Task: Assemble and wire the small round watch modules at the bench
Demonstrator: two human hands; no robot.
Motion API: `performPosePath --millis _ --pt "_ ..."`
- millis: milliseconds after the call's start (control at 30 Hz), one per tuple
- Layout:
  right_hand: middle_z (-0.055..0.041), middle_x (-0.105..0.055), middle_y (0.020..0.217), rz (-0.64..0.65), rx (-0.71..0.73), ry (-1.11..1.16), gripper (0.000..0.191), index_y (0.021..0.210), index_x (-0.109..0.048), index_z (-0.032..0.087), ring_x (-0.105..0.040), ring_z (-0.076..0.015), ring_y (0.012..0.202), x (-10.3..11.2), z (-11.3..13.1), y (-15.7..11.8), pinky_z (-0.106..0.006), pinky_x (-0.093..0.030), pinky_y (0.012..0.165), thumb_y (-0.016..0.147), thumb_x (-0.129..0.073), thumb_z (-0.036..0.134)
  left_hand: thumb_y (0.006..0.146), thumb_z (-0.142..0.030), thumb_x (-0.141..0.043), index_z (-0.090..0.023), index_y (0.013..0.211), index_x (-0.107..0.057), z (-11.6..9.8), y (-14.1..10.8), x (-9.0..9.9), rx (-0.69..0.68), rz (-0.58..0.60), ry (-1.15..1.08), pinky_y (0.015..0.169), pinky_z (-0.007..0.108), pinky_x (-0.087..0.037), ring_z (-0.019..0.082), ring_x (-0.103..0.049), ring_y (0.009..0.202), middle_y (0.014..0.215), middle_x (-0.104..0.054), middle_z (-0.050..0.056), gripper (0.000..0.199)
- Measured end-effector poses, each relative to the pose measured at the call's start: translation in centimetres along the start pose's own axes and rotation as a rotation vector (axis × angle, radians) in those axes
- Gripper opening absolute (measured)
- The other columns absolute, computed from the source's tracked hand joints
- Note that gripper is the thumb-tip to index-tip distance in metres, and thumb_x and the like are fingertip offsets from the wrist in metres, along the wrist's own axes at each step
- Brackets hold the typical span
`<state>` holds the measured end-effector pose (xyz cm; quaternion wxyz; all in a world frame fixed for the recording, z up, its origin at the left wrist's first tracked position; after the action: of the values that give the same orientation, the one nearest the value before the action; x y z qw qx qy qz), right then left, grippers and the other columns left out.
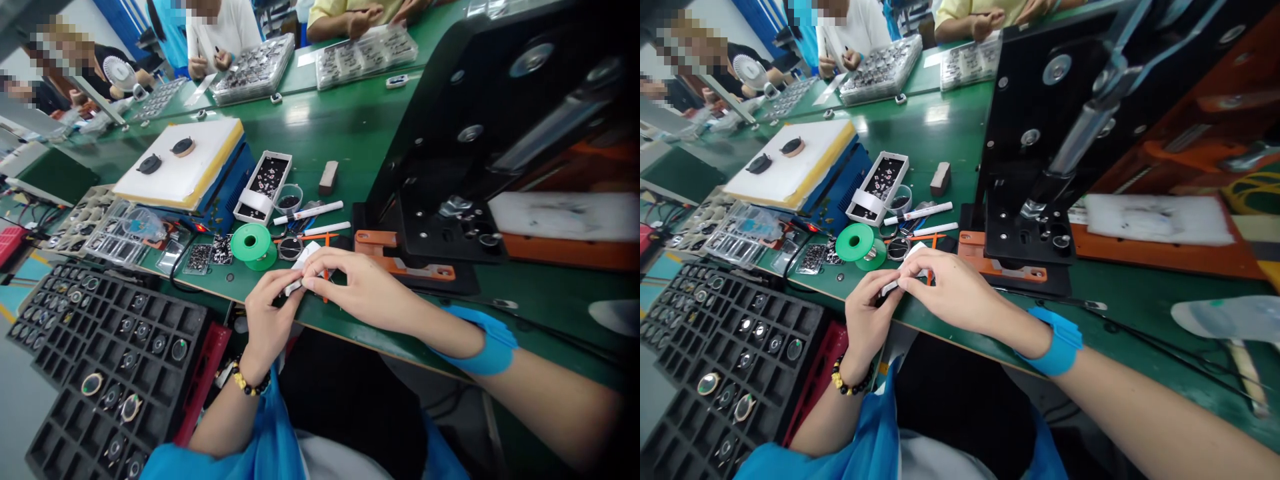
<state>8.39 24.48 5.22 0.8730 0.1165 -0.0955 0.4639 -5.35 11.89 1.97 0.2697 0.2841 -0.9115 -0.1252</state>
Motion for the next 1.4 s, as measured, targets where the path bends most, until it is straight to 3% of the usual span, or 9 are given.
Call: performPosePath --millis 567,833,933,1033,1133,1267,1400 --pt "-0.0028 -0.069 0.098 0.050 -0.026 0.101 0.018 0.081 -0.069 0.020 -0.065 -0.0194 0.094 0.4 0.4 0.0 -0.035 -0.049 0.088 0.096 -0.065 0.030 0.095 -0.018 -0.074 -0.026 0.114 -0.079 0.3 0.2 0.1 -0.010 0.003 0.007 0.088 0.030 -0.056 0.018 -0.071 0.097 0.107 -0.076 0.004 0.021" --pt "-0.0037 -0.068 0.096 -0.015 -0.082 0.152 0.018 0.080 -0.068 0.019 -0.064 -0.0165 0.076 0.4 0.4 0.2 -0.032 -0.055 0.068 0.092 -0.065 0.032 0.093 -0.023 -0.077 -0.024 0.108 -0.080 -0.1 0.5 0.2 0.078 0.003 -0.041 0.086 0.029 -0.055 0.019 -0.071 0.097 0.105 -0.076 0.004 0.015" --pt "-0.0055 -0.068 0.106 -0.132 -0.076 0.134 0.010 0.092 -0.069 0.020 -0.067 -0.0181 0.080 0.1 -0.2 0.2 -0.032 -0.059 0.066 0.092 -0.065 0.029 0.093 -0.025 -0.077 -0.023 0.107 -0.079 -0.2 0.5 0.3 0.099 0.014 -0.069 0.086 0.029 -0.054 0.019 -0.070 0.097 0.104 -0.075 0.005 0.014" --pt "-0.0086 -0.068 0.116 -0.271 0.031 -0.056 0.029 0.119 -0.065 0.020 -0.070 -0.0235 0.099 -0.1 -0.6 0.0 -0.038 -0.062 0.077 0.091 -0.060 0.018 0.093 -0.025 -0.076 -0.023 0.109 -0.079 -0.2 0.5 0.4 0.138 0.031 -0.105 0.083 0.029 -0.052 0.019 -0.068 0.095 0.103 -0.074 0.005 0.016" --pt "-0.0140 -0.066 0.127 -0.345 0.274 -0.381 0.040 0.131 -0.061 0.016 -0.065 -0.0298 0.116 -0.1 -0.4 -0.2 -0.049 -0.059 0.094 0.091 -0.062 0.014 0.093 -0.025 -0.076 -0.024 0.112 -0.078 -0.3 0.4 0.5 0.143 0.046 -0.105 0.081 0.027 -0.051 0.017 -0.067 0.091 0.101 -0.073 0.004 0.018" --pt "-0.0161 -0.068 0.127 -0.349 0.568 -0.621 0.023 0.115 -0.068 0.016 -0.064 -0.0321 0.120 0.1 0.1 -0.6 -0.050 -0.057 0.098 0.093 -0.066 0.015 0.093 -0.023 -0.075 -0.023 0.111 -0.078 -0.4 0.5 0.5 0.108 0.060 -0.068 0.080 0.027 -0.051 0.018 -0.067 0.090 0.100 -0.073 0.004 0.018" --pt "-0.0107 -0.074 0.115 -0.284 0.622 -0.683 0.012 0.105 -0.071 0.017 -0.068 -0.0292 0.113 0.1 -0.1 -0.5 -0.045 -0.060 0.094 0.095 -0.064 0.015 0.093 -0.020 -0.074 -0.023 0.108 -0.078 -0.3 0.6 0.5 0.071 0.067 -0.037 0.078 0.027 -0.051 0.017 -0.067 0.088 0.097 -0.073 0.003 0.016"
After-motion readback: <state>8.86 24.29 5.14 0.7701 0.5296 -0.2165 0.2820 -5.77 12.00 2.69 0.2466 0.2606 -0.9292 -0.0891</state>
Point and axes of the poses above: each hand's wrist, its own y-axis towards the middle knuckle, its own x-axis out of the back of the hand, z = x × y, the point moved 1 cm from there along y, towards the middle knuckle
